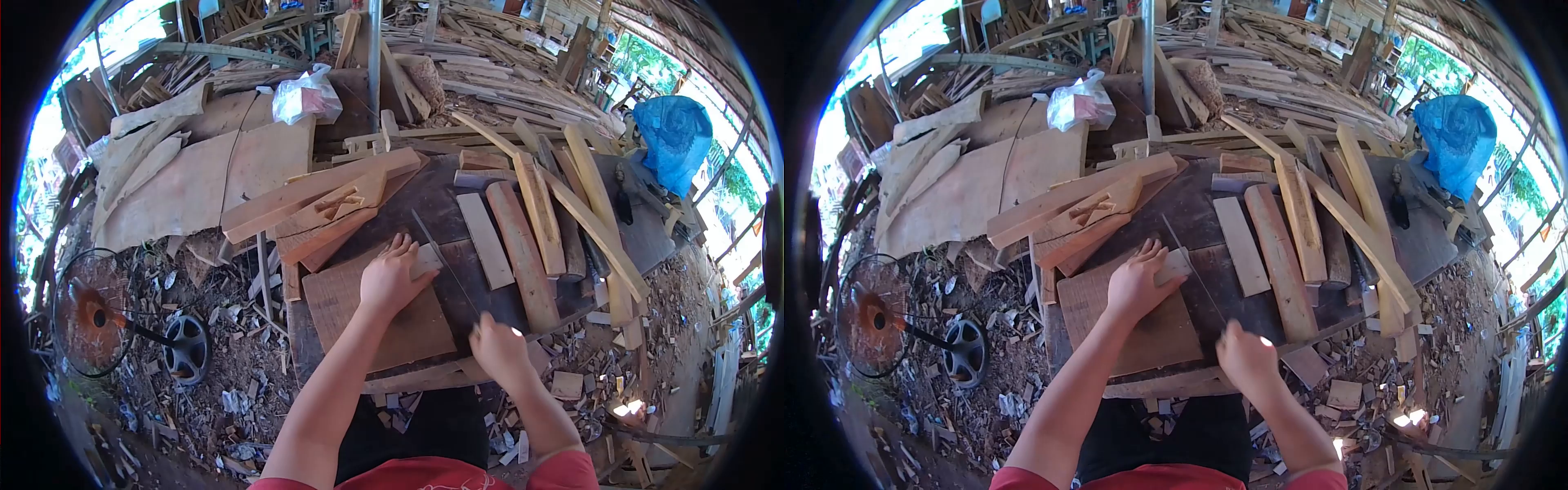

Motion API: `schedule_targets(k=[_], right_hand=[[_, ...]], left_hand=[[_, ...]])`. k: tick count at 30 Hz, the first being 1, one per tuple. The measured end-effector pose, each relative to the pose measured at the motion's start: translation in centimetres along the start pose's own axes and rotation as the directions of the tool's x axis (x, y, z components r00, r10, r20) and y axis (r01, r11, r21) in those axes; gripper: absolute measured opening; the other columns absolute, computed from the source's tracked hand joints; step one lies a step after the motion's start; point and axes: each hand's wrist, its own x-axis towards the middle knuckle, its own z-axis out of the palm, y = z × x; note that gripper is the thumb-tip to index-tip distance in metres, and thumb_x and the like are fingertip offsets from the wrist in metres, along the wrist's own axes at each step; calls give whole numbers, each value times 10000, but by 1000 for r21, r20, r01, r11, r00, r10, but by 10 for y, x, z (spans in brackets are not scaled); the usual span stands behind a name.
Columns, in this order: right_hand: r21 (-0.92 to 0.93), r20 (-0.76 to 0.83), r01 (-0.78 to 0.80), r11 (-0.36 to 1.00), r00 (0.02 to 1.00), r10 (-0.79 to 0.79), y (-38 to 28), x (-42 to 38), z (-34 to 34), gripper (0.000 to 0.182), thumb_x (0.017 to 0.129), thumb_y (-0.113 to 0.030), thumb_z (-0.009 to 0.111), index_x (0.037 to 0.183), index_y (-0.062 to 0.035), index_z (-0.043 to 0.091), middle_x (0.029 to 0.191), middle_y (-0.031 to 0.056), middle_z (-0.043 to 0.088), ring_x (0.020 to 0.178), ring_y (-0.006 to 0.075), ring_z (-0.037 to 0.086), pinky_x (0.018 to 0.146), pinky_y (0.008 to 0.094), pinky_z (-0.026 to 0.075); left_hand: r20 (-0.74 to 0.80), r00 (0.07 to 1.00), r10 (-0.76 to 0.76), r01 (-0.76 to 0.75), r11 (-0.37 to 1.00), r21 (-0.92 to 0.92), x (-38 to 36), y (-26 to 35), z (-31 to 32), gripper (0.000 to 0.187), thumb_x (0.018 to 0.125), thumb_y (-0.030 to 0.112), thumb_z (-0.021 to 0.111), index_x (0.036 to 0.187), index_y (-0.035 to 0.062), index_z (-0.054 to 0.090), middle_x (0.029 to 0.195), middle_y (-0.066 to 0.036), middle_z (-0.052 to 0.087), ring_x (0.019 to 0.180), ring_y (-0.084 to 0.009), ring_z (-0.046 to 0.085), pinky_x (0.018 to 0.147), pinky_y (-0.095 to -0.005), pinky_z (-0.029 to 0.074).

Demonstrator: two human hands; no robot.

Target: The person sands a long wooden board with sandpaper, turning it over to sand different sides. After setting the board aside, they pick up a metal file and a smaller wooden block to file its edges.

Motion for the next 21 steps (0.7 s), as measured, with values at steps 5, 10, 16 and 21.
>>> schedule_targets(k=[5,10,16,21], right_hand=[[-4,30,20,1000,999,-20,17,-36,-7,167,817,-188,514,802,-29,464,588,178,579,587,367,598,538,458,478],[-8,2,31,999,1000,-31,-7,12,-11,198,837,-210,489,838,-13,498,677,205,604,673,377,608,613,466,483],[20,-83,97,995,992,-95,-28,66,3,209,850,-223,472,862,-17,504,702,200,616,686,366,616,625,459,490],[-31,-21,28,999,999,-29,0,1,-2,173,830,-196,496,860,-26,490,672,188,610,649,363,611,593,459,487]], left_hand=[[6,1000,8,-8,1000,-17,0,-2,2,597,737,420,638,1150,-1,549,1252,-178,490,1210,-263,429,945,-339,405],[-19,999,37,-37,999,-7,-2,-2,1,599,736,423,635,1151,0,548,1253,-181,489,1212,-269,426,955,-343,396],[6,1000,-2,3,1000,-10,-1,0,-1,600,734,423,639,1151,2,549,1253,-183,487,1215,-263,424,953,-341,400],[10,1000,-12,12,1000,-8,-1,1,0,606,732,428,643,1152,1,548,1254,-179,488,1217,-260,421,948,-341,405]])
